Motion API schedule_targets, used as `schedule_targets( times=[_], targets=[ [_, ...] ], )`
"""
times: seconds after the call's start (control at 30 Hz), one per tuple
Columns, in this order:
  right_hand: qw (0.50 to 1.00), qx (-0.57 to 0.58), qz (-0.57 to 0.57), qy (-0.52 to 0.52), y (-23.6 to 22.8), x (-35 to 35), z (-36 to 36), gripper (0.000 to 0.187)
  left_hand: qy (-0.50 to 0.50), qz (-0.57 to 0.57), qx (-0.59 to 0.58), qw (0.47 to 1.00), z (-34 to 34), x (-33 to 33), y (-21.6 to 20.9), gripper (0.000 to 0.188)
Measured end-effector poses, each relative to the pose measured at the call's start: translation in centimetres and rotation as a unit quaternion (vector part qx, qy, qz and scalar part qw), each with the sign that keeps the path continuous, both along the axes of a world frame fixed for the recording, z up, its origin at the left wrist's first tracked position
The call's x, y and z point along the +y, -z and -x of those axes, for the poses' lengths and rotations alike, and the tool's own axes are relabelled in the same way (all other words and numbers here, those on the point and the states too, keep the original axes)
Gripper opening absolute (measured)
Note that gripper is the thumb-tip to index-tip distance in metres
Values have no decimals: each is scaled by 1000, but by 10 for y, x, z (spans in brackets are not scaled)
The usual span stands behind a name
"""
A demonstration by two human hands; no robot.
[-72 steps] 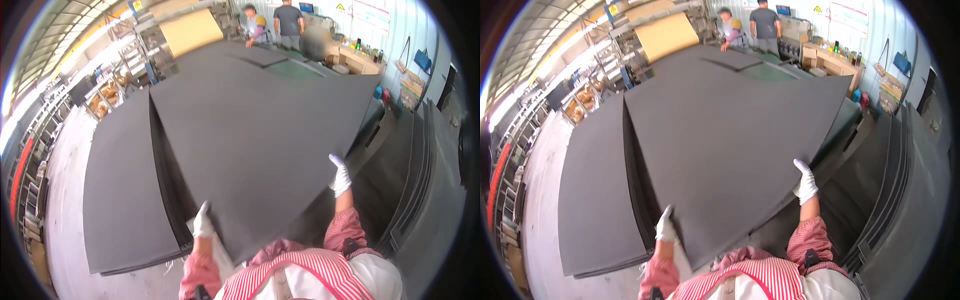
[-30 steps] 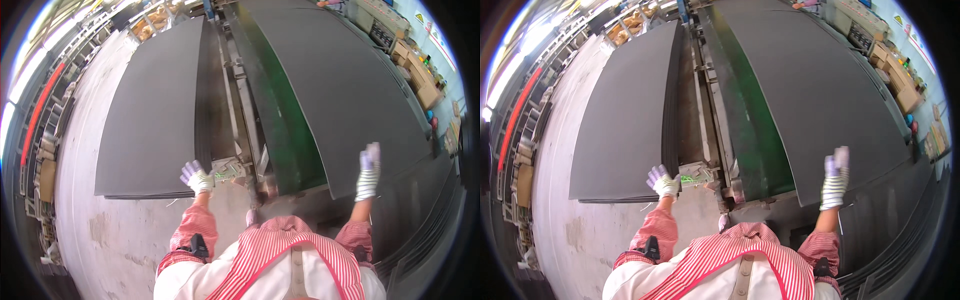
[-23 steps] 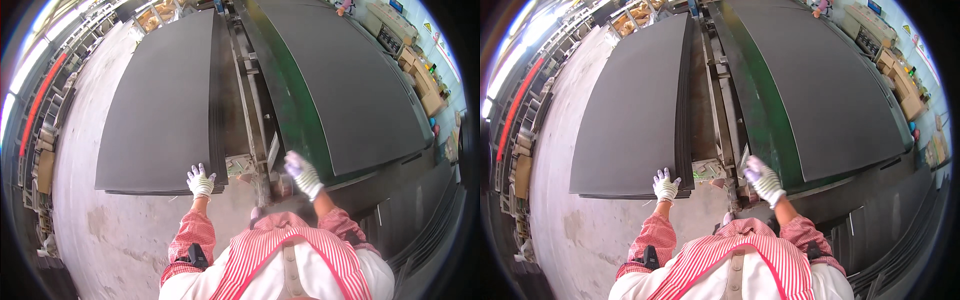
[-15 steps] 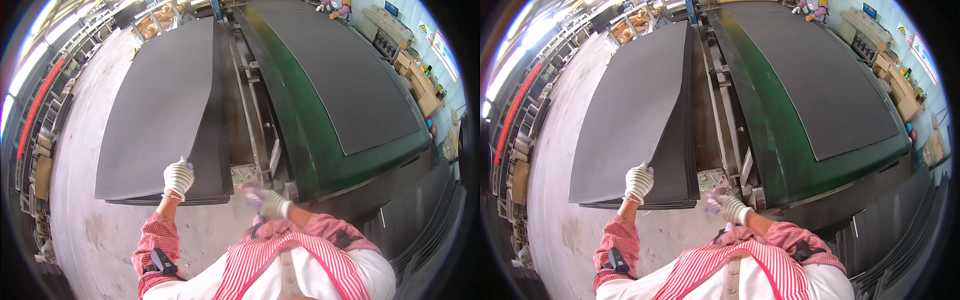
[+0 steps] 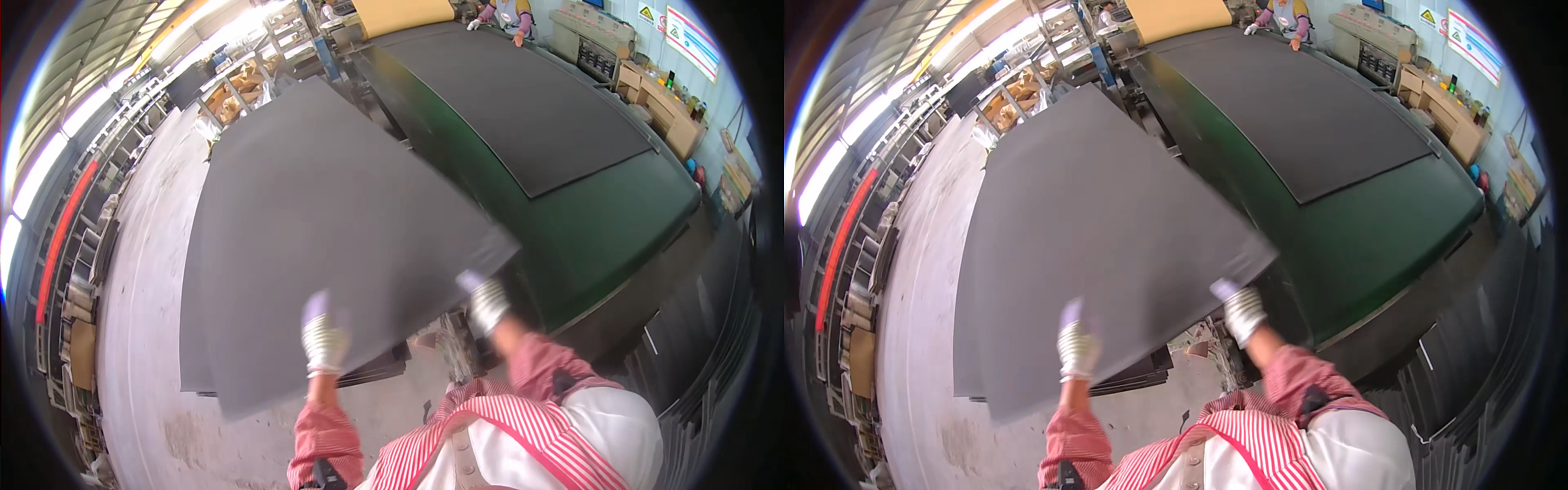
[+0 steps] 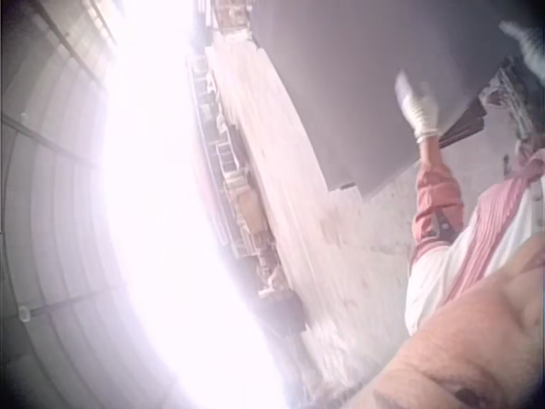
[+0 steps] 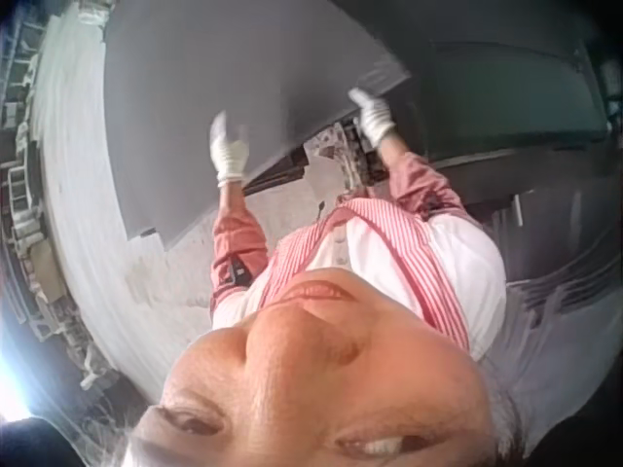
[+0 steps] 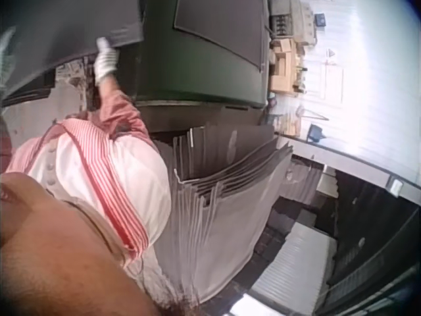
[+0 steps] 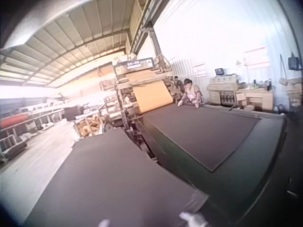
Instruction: Move large flexible industrial foam or fabric sheets from one stack/machine onto a conveyor belt or processing machine.
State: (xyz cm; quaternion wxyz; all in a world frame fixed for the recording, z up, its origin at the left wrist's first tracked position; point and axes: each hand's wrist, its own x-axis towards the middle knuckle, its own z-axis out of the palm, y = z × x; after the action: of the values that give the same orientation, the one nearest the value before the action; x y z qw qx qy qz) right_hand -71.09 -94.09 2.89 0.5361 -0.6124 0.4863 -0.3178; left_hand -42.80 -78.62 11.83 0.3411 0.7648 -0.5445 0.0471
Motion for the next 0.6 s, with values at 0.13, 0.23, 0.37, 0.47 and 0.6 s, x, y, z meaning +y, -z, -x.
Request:
schedule_targets(
  times=[0.13,0.23,0.37,0.47,0.6],
  targets=[
    [938,-228,-127,228,-54,-51,73,52,-432,-195,67,878,-133,153,96,80],
    [981,21,-102,161,-43,-50,66,66,-495,-211,367,759,-131,228,126,83],
    [963,97,192,162,-25,-53,107,42,-473,-279,332,767,-112,240,133,92],
    [956,-11,181,232,-88,-49,156,32,-289,-73,642,706,-89,243,137,69],
    [952,-84,88,282,-108,-51,247,49,-277,-43,650,706,-35,213,159,49]
  ],
)
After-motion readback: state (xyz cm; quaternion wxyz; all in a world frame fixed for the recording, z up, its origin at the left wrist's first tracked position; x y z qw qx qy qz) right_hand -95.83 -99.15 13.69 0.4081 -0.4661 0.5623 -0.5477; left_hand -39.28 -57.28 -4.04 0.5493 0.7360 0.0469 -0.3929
